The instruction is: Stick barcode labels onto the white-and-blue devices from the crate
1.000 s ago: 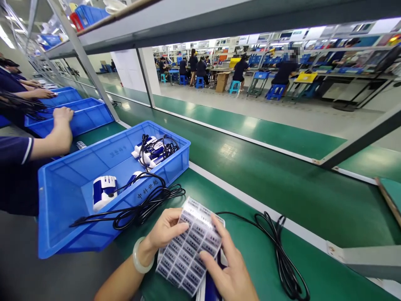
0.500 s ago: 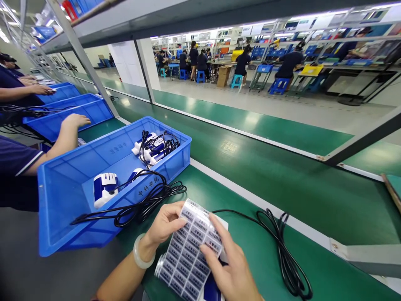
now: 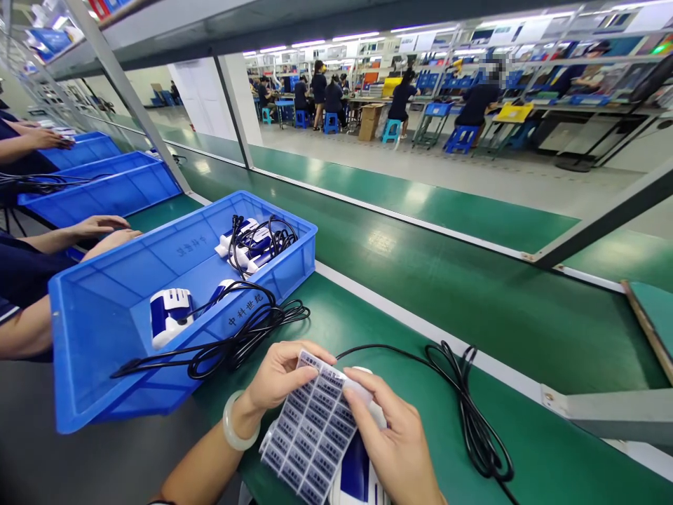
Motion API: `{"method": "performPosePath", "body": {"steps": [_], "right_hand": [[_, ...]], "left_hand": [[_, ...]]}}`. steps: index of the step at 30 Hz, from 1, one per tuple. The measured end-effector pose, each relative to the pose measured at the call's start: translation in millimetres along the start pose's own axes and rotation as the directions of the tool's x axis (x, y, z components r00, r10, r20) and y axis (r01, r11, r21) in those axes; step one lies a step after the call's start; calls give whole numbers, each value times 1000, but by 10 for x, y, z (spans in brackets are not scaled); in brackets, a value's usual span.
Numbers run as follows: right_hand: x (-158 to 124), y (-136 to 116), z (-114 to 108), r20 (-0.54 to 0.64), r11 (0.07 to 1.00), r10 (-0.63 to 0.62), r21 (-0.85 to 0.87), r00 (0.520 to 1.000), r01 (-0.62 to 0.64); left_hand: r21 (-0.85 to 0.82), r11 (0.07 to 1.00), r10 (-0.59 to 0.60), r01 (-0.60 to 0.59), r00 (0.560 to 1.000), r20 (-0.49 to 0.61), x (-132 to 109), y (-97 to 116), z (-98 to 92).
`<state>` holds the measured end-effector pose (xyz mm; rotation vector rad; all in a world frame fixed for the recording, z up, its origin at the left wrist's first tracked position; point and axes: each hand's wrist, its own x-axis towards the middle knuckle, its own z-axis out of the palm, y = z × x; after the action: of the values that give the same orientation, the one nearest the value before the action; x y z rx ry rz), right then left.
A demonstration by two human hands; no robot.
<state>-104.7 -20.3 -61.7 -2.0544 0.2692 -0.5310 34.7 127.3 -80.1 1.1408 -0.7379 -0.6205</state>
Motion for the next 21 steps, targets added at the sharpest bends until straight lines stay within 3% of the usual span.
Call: {"method": "performPosePath", "body": {"steps": [7, 11, 14, 19, 21], "right_hand": [[43, -89, 2, 7, 999, -39, -26, 999, 39], [74, -91, 28, -116, 967, -219, -161, 969, 199], [90, -91, 46, -89, 919, -347, -232, 934, 320], [92, -103, 66, -42, 955, -267, -148, 963, 259], [90, -112, 80, -57, 934, -309, -208, 949, 291]], "left_hand": [[-69, 997, -21, 21, 1000, 9, -5, -42, 38], [52, 990, 135, -133, 990, -34, -2, -63, 48], [137, 960, 249, -246, 968, -11, -11, -67, 60], [109, 913, 388, -393, 920, 65, -35, -66, 81], [126, 909, 393, -398, 917, 64, -37, -56, 87]]}}
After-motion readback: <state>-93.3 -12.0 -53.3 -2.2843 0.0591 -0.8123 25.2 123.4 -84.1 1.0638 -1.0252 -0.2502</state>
